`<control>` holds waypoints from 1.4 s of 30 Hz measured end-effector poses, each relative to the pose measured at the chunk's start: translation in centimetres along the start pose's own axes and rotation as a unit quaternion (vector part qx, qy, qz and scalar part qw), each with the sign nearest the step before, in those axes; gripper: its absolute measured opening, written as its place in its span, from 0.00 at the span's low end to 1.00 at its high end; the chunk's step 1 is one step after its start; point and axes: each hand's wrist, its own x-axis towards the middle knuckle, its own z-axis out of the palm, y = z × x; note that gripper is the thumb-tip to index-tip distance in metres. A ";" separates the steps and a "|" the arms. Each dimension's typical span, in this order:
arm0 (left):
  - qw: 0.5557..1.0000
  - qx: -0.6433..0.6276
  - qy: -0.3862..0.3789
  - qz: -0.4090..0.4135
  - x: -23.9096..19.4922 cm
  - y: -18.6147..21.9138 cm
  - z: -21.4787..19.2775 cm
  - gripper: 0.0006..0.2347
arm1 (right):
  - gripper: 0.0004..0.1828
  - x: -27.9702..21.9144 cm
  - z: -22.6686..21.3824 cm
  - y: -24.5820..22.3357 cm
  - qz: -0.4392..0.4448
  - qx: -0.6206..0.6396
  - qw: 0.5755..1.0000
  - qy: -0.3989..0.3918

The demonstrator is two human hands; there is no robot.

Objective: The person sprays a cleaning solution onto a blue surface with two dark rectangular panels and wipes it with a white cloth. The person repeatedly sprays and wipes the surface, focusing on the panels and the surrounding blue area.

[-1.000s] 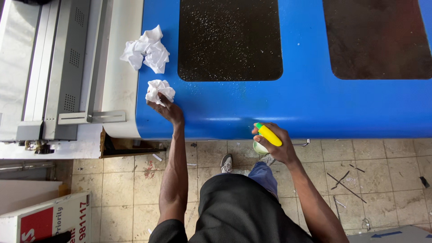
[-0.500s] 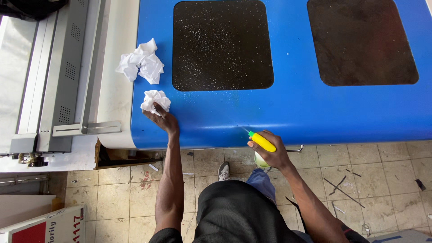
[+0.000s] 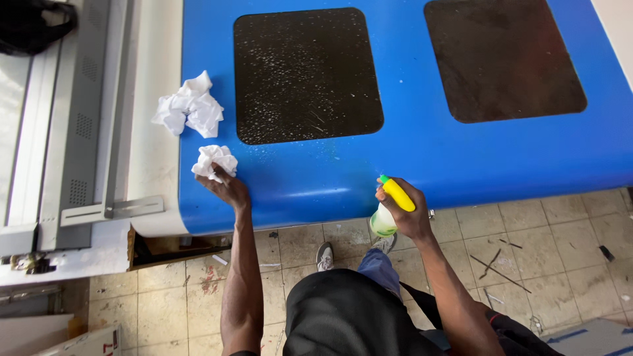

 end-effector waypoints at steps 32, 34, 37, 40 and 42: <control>0.999 0.022 -0.039 -0.020 -0.3 -0.6 -0.7 0.39 | 0.16 -0.6 -7.8 3.6 -0.054 -0.048 0.975 0.208; 0.999 0.024 -0.038 -0.027 -0.3 -0.7 -0.4 0.40 | 0.16 -0.4 -8.1 2.6 -0.059 -0.054 0.975 0.209; 0.999 0.023 -0.022 -0.020 -0.2 -0.8 -0.5 0.38 | 0.19 -0.2 -8.3 1.5 -0.081 -0.040 0.977 0.194; 0.999 0.025 -0.018 -0.026 -0.4 -0.3 -0.4 0.40 | 0.17 -0.3 -8.5 2.5 -0.075 -0.060 0.977 0.192; 0.999 0.031 -0.019 -0.025 -0.4 -0.3 -0.4 0.40 | 0.10 -0.6 -7.8 2.7 -0.053 -0.068 0.978 0.192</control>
